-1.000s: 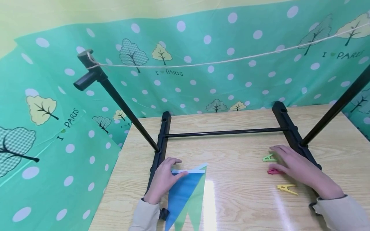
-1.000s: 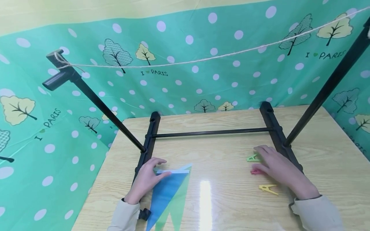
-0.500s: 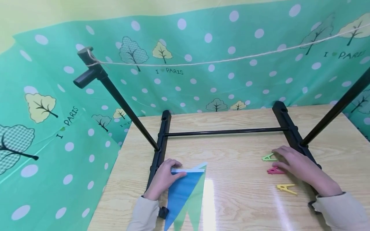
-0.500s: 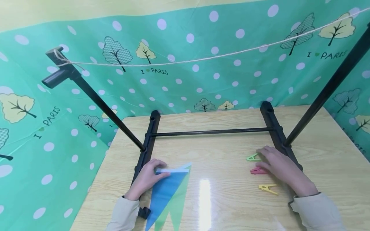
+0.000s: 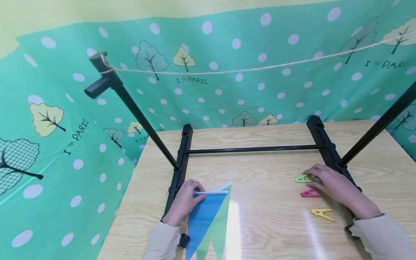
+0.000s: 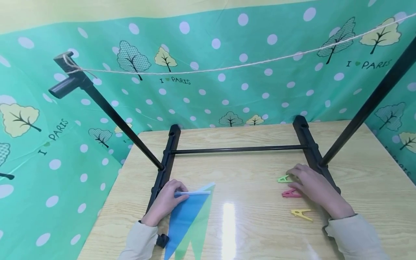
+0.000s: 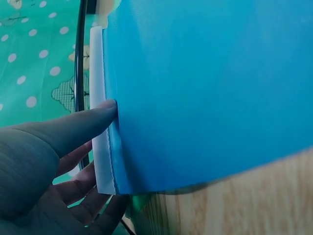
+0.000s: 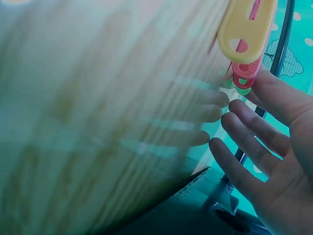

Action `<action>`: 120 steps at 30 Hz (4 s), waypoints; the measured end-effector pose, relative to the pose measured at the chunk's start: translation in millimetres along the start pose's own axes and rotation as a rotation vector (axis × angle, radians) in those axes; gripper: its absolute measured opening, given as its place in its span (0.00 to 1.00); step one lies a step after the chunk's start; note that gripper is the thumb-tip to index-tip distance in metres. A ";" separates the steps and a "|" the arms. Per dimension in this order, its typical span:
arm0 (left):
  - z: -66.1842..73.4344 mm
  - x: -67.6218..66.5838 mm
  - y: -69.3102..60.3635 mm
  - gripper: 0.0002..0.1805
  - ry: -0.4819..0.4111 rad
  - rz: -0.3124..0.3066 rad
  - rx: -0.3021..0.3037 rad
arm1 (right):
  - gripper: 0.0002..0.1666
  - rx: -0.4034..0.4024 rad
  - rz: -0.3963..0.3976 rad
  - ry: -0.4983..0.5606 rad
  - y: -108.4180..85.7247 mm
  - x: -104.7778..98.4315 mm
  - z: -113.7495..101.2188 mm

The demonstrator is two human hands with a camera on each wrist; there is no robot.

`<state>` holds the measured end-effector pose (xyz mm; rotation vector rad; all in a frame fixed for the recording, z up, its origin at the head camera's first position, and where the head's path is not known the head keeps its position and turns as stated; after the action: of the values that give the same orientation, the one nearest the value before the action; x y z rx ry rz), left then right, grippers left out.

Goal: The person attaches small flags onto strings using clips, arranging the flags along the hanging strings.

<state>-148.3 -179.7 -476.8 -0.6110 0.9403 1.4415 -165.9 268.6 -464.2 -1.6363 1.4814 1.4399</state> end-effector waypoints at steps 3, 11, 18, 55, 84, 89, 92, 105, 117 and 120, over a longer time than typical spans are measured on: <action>0.1 0.9 -0.6 0.05 0.003 0.003 -0.007 | 0.19 -0.002 0.004 0.004 0.8 0.1 1.5; 3.1 -2.6 -0.9 0.04 0.015 0.030 -0.007 | 0.18 0.031 -0.014 0.022 1.5 1.4 4.3; 7.6 -8.1 -2.4 0.04 0.014 0.045 0.020 | 0.18 0.072 -0.052 0.048 1.6 1.5 3.3; 29.1 -49.4 1.5 0.04 -0.174 0.053 0.002 | 0.26 -0.135 0.330 0.148 17.4 -51.5 -44.0; 39.6 -77.2 21.6 0.04 -0.297 0.165 0.035 | 0.32 -0.244 0.423 0.264 57.8 -94.8 -101.3; 39.1 -80.0 24.8 0.06 -0.316 0.182 0.037 | 0.28 -0.307 0.441 0.286 66.4 -98.8 -113.7; 39.1 -82.7 27.6 0.07 -0.323 0.203 0.034 | 0.27 -0.327 0.450 0.305 71.6 -102.8 -120.9; 43.8 -93.0 38.4 0.07 -0.379 0.267 0.066 | 0.29 -0.387 0.526 0.343 87.0 -118.9 -153.4; 50.5 -104.1 47.3 0.08 -0.391 0.301 0.074 | 0.27 -0.475 0.568 0.394 102.4 -138.2 -181.6; 52.8 -105.1 50.3 0.08 -0.384 0.304 0.068 | 0.25 -0.500 0.573 0.416 107.1 -144.9 -190.9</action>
<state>-176.8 -189.2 -352.5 -0.1309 0.7932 1.7128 -173.0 127.4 -243.0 -1.9927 2.0681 1.9877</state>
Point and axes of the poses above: each hand's wrist, its own y-axis towards the middle knuckle, its own x-axis out of the palm, z = x × y, the point moved 4 cm from there along y, towards the middle knuckle, and after that the axes turned 13 degrees about z, right-handed, at the moved point
